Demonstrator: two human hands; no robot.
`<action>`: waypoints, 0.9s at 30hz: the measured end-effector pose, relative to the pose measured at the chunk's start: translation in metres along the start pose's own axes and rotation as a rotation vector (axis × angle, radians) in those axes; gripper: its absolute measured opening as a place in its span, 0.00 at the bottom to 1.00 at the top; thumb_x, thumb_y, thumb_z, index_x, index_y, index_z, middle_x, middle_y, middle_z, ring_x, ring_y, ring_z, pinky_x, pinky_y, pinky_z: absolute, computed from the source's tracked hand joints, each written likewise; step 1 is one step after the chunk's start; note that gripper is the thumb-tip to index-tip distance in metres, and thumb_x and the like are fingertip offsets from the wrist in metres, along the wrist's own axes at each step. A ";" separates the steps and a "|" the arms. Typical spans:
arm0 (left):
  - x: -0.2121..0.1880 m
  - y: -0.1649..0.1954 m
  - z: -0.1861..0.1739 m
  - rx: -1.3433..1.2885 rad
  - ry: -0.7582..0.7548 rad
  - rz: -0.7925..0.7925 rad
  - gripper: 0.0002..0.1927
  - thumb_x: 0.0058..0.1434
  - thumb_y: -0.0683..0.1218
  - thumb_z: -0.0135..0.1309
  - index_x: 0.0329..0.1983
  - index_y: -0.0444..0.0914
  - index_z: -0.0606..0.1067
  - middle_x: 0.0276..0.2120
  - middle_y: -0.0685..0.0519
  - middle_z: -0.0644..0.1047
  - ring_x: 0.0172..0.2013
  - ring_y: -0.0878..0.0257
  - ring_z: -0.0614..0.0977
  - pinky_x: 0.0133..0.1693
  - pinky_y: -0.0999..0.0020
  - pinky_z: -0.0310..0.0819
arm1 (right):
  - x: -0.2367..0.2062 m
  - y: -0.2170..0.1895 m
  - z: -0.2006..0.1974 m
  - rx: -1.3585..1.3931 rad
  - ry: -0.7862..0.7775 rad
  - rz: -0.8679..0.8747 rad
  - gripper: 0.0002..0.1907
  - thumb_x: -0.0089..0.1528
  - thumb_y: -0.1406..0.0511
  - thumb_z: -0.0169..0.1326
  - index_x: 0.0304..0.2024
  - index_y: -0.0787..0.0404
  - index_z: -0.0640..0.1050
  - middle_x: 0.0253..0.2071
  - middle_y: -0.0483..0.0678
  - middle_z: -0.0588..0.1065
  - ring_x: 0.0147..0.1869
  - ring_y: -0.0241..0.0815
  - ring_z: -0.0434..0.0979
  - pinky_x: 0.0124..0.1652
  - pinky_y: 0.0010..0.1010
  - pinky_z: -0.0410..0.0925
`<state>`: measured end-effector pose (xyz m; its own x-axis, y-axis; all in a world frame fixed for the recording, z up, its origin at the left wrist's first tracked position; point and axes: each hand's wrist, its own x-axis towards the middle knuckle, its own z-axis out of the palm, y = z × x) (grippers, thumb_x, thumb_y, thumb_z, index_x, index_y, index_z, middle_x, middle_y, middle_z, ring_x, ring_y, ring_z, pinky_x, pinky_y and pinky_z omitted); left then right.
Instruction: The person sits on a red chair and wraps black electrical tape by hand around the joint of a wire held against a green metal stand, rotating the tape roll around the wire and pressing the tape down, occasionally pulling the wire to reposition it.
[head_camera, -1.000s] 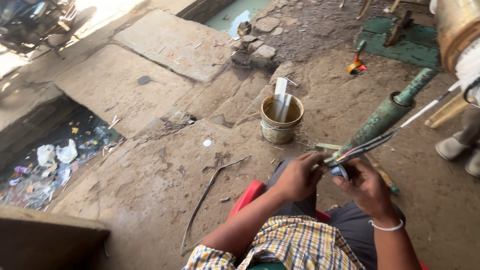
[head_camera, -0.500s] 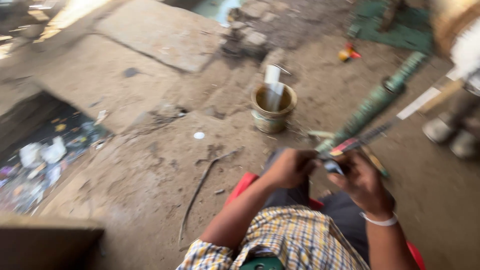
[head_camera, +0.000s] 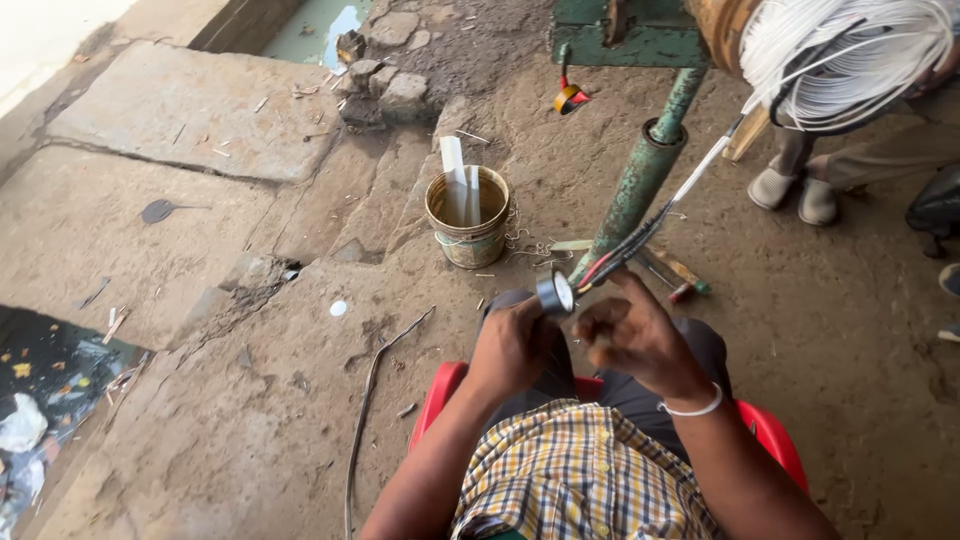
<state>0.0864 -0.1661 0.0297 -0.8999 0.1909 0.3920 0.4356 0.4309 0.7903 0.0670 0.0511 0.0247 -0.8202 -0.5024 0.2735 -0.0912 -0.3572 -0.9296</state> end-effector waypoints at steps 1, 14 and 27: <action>-0.001 0.000 0.000 0.003 0.006 0.023 0.06 0.58 0.38 0.53 0.39 0.34 0.75 0.29 0.39 0.77 0.34 0.40 0.80 0.35 0.52 0.73 | 0.004 0.007 -0.002 -0.064 0.081 -0.031 0.39 0.59 0.65 0.68 0.67 0.62 0.62 0.43 0.49 0.75 0.49 0.37 0.75 0.46 0.28 0.71; -0.001 0.035 0.004 -0.064 -0.008 -0.095 0.17 0.71 0.52 0.50 0.35 0.34 0.76 0.25 0.39 0.76 0.28 0.42 0.79 0.31 0.54 0.71 | 0.044 0.025 0.000 -0.252 0.221 -0.286 0.26 0.67 0.60 0.59 0.64 0.63 0.69 0.58 0.48 0.72 0.62 0.38 0.71 0.60 0.30 0.67; 0.008 0.024 -0.005 -0.252 -0.230 -0.100 0.11 0.67 0.46 0.50 0.44 0.33 0.74 0.22 0.42 0.75 0.23 0.49 0.78 0.29 0.59 0.71 | 0.049 -0.019 -0.045 -0.765 -0.320 -0.272 0.25 0.56 0.61 0.69 0.52 0.56 0.74 0.61 0.48 0.69 0.69 0.47 0.69 0.62 0.40 0.70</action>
<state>0.0898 -0.1592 0.0540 -0.9062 0.3650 0.2133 0.3104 0.2318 0.9219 0.0033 0.0688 0.0443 -0.5271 -0.7146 0.4598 -0.7095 0.0722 -0.7010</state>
